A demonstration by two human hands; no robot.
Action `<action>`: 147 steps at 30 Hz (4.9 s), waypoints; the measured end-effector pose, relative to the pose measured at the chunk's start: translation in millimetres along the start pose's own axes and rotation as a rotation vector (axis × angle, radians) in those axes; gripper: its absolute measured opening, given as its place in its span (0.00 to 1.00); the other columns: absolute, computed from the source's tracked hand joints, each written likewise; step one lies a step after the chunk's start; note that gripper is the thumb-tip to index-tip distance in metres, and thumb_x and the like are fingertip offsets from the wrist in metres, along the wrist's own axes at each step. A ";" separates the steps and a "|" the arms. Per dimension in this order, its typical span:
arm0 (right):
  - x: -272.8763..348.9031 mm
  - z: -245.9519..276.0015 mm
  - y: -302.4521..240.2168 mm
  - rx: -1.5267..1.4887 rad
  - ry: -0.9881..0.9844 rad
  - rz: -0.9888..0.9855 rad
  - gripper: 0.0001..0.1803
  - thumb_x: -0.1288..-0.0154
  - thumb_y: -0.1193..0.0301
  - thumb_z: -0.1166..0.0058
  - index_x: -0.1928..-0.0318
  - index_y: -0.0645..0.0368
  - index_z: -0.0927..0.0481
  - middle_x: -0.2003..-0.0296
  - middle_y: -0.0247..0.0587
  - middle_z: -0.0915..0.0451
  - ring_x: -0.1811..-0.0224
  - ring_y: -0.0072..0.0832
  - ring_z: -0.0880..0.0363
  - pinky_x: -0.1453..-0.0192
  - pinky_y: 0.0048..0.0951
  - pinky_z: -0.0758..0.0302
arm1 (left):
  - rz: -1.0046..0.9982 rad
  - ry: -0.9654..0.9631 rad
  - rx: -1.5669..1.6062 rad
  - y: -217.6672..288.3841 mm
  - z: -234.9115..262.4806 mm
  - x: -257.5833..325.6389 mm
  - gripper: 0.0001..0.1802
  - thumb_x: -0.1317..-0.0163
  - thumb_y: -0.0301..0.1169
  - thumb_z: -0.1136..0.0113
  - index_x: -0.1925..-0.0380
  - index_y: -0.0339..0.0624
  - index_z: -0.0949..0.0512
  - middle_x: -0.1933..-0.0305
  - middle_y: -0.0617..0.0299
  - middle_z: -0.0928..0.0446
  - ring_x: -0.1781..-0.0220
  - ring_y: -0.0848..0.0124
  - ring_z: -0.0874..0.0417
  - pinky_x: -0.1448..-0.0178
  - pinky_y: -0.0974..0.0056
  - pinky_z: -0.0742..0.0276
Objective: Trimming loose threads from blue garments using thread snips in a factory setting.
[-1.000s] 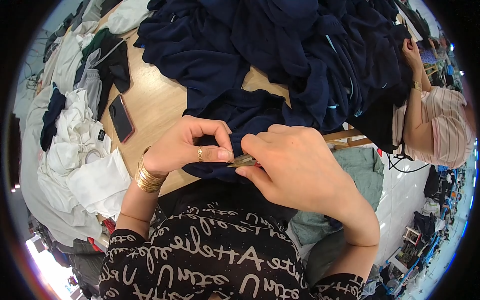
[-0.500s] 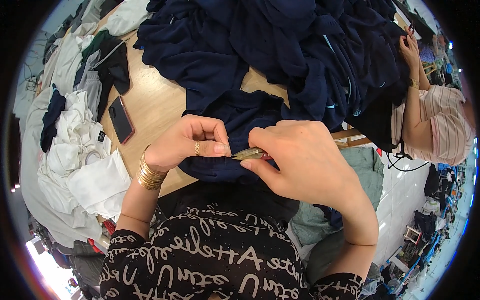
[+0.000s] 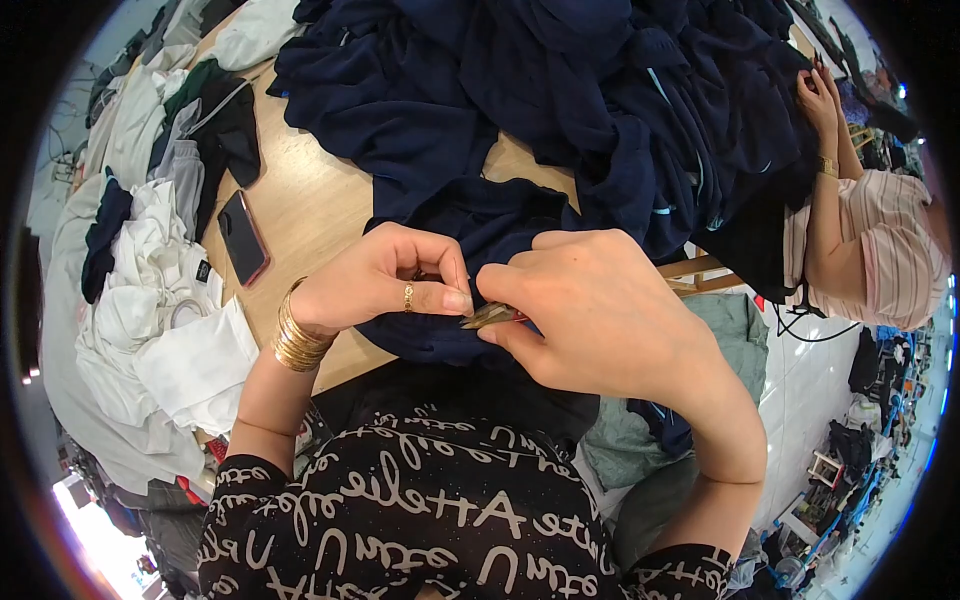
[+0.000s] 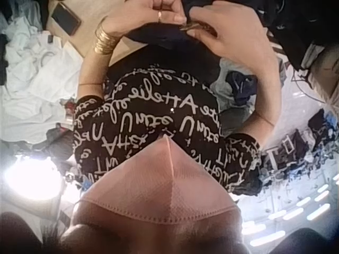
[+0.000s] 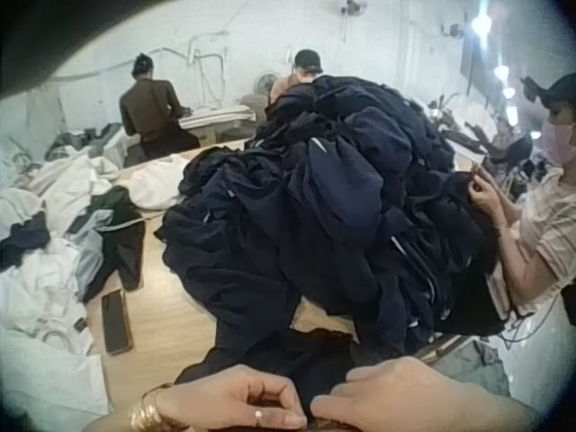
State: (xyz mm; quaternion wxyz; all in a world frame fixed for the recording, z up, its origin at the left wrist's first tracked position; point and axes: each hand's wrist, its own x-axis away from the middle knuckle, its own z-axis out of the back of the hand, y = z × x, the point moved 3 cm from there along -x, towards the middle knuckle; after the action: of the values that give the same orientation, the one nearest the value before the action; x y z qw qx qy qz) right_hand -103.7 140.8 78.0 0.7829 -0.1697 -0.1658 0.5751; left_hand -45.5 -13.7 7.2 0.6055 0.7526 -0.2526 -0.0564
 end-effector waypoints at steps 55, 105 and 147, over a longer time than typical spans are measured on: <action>2.0 -6.4 12.5 -0.186 0.020 -0.070 0.12 0.48 0.65 0.41 0.76 0.59 0.27 0.83 0.41 0.28 0.78 0.39 0.26 0.73 0.35 0.32 | -0.015 -0.044 0.039 -4.8 7.9 4.4 0.08 0.41 0.31 0.40 0.70 0.37 0.25 0.68 0.69 0.25 0.64 0.82 0.27 0.55 0.75 0.31; 77.8 -9.0 51.2 -0.746 0.646 -0.430 0.04 0.46 0.78 0.44 0.69 0.61 0.25 0.80 0.29 0.30 0.82 0.12 0.38 0.77 0.14 0.44 | -0.037 0.193 -0.152 -11.5 -3.7 18.3 0.13 0.48 0.28 0.33 0.66 0.35 0.24 0.69 0.69 0.23 0.67 0.84 0.27 0.60 0.77 0.31; 28.6 -53.9 25.4 -0.482 0.707 -0.286 0.09 0.54 0.77 0.35 0.70 0.61 0.20 0.77 0.33 0.27 0.80 0.20 0.33 0.77 0.20 0.38 | -0.095 0.322 -0.683 -3.2 4.3 16.7 0.17 0.56 0.27 0.31 0.66 0.40 0.25 0.66 0.62 0.20 0.60 0.64 0.19 0.55 0.66 0.27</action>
State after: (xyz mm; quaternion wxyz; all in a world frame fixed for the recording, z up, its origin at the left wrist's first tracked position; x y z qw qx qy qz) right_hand -92.5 171.3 20.4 0.8011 -0.5086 -0.0389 0.3130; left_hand -31.8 -24.5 6.8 0.8501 0.5175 -0.0859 -0.0465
